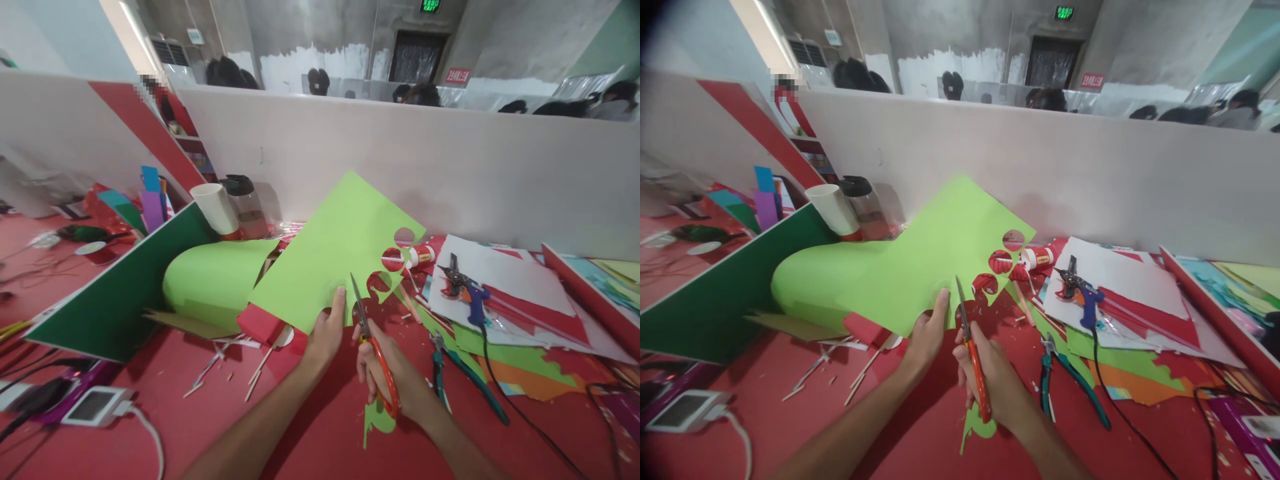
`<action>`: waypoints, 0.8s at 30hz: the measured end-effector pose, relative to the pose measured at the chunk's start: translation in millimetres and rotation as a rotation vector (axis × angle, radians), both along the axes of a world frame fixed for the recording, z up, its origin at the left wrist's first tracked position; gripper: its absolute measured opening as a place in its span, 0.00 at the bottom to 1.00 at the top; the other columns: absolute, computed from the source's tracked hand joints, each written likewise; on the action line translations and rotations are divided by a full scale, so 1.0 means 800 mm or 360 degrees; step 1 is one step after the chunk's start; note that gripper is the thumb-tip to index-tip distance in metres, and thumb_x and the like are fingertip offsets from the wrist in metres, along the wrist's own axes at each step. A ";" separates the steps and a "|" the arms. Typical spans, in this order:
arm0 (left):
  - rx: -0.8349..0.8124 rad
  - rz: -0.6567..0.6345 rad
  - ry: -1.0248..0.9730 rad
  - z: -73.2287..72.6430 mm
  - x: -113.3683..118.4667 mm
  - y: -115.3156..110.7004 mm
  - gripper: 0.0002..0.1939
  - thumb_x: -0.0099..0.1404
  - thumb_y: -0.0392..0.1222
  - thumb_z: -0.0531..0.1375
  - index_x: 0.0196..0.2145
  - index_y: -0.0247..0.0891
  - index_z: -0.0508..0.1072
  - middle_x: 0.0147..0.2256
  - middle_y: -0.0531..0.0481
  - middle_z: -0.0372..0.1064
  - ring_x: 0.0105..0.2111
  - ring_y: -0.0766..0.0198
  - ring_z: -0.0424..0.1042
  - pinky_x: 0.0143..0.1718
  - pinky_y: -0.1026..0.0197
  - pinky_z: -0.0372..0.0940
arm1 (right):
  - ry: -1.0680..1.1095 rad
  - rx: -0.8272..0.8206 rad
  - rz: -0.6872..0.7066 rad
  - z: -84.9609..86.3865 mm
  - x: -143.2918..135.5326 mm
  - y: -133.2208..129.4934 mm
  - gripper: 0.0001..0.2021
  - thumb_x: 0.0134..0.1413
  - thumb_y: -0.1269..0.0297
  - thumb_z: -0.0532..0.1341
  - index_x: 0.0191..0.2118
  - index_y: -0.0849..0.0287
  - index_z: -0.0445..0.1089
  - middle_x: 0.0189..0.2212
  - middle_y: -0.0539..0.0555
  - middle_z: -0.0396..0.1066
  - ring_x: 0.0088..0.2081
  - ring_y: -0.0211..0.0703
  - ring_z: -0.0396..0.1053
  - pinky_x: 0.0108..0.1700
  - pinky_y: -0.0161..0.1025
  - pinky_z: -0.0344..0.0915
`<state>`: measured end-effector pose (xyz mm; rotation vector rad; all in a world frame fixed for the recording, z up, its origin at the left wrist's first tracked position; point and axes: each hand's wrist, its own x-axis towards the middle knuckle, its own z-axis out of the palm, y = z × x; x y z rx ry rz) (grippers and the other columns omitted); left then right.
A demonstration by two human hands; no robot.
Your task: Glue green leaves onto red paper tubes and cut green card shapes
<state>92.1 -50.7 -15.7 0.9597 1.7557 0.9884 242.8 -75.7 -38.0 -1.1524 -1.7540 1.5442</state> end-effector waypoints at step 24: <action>-0.0062 -0.0044 0.0095 0.008 -0.003 0.000 0.38 0.66 0.71 0.45 0.36 0.36 0.80 0.44 0.34 0.79 0.51 0.44 0.75 0.55 0.54 0.63 | -0.0082 0.0095 -0.0003 0.000 0.008 0.002 0.26 0.67 0.38 0.48 0.54 0.56 0.59 0.23 0.44 0.65 0.16 0.33 0.61 0.20 0.30 0.63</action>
